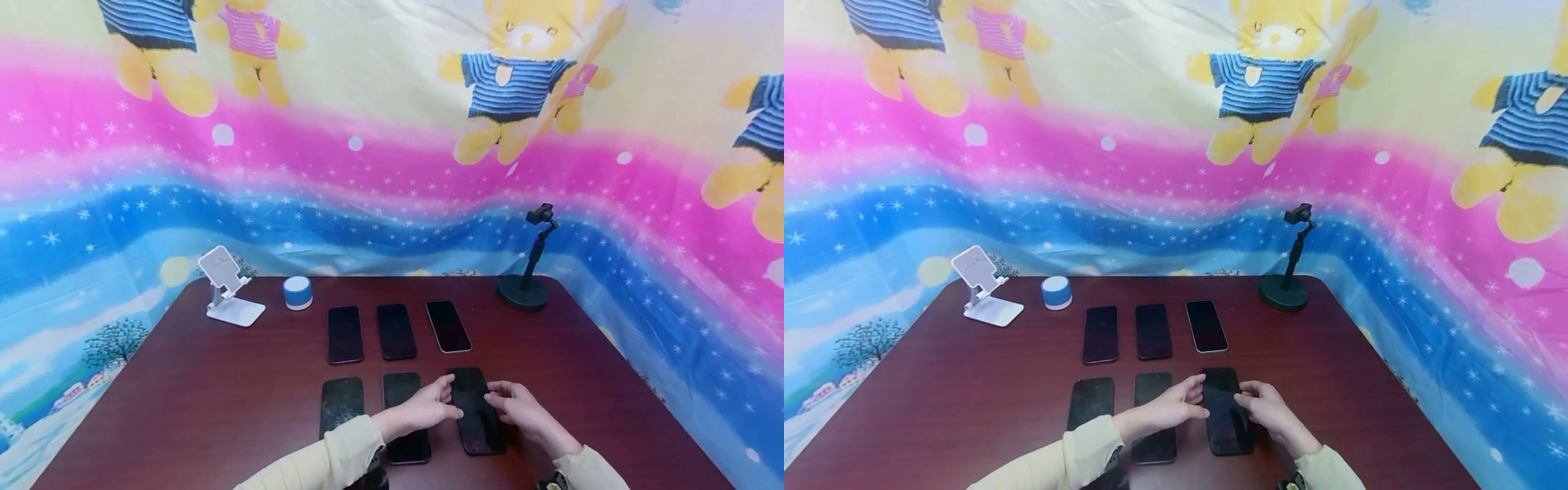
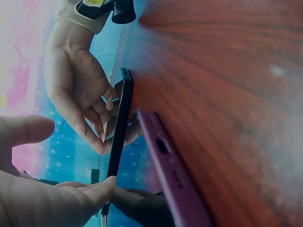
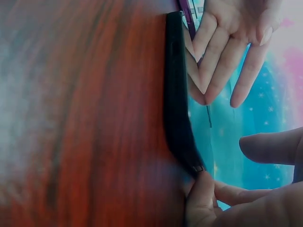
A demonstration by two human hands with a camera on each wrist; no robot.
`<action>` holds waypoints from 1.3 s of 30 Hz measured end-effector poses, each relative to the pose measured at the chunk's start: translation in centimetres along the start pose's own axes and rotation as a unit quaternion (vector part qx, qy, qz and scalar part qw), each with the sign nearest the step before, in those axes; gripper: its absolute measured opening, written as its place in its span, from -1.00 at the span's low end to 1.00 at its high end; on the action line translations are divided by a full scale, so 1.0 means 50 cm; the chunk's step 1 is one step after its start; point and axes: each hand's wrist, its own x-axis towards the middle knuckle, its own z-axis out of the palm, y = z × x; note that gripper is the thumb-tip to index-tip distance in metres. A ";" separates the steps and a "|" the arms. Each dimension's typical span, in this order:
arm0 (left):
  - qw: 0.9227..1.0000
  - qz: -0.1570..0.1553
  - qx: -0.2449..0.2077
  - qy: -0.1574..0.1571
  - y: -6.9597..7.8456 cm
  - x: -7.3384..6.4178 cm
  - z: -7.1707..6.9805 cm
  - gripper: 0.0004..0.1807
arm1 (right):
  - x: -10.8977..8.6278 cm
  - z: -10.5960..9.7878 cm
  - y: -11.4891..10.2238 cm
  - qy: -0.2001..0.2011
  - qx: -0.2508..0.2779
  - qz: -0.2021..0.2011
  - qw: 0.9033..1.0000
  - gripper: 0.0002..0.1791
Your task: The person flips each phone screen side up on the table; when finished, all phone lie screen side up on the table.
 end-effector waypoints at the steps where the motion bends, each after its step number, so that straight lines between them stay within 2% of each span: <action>1: 1.000 0.001 0.000 0.000 -0.001 0.001 0.001 -0.23 | 0.001 -0.001 0.001 0.000 0.002 0.002 1.000 -0.55; 8: 1.000 -0.006 -0.006 -0.005 0.002 0.002 0.005 -0.21 | 0.002 -0.003 0.005 -0.007 0.007 0.005 1.000 -0.53; 13: 1.000 -0.014 -0.009 -0.005 0.008 0.005 0.007 -0.21 | -0.002 -0.005 0.010 0.002 0.001 0.005 1.000 -0.52; 26: 1.000 0.001 -0.009 0.003 0.006 0.003 0.007 -0.25 | -0.006 -0.002 0.008 -0.002 -0.008 -0.009 1.000 -0.46; 32: 1.000 -0.003 -0.010 0.016 0.003 -0.003 0.003 -0.27 | 0.001 0.004 0.001 -0.007 -0.011 -0.009 1.000 -0.46; 36: 1.000 0.000 0.004 0.013 0.009 -0.005 -0.002 -0.25 | 0.001 -0.004 0.001 -0.015 -0.017 -0.010 1.000 -0.45; 39: 1.000 0.010 0.027 0.004 0.024 -0.015 -0.013 -0.23 | 0.001 -0.025 0.000 -0.020 -0.042 -0.012 0.999 -0.45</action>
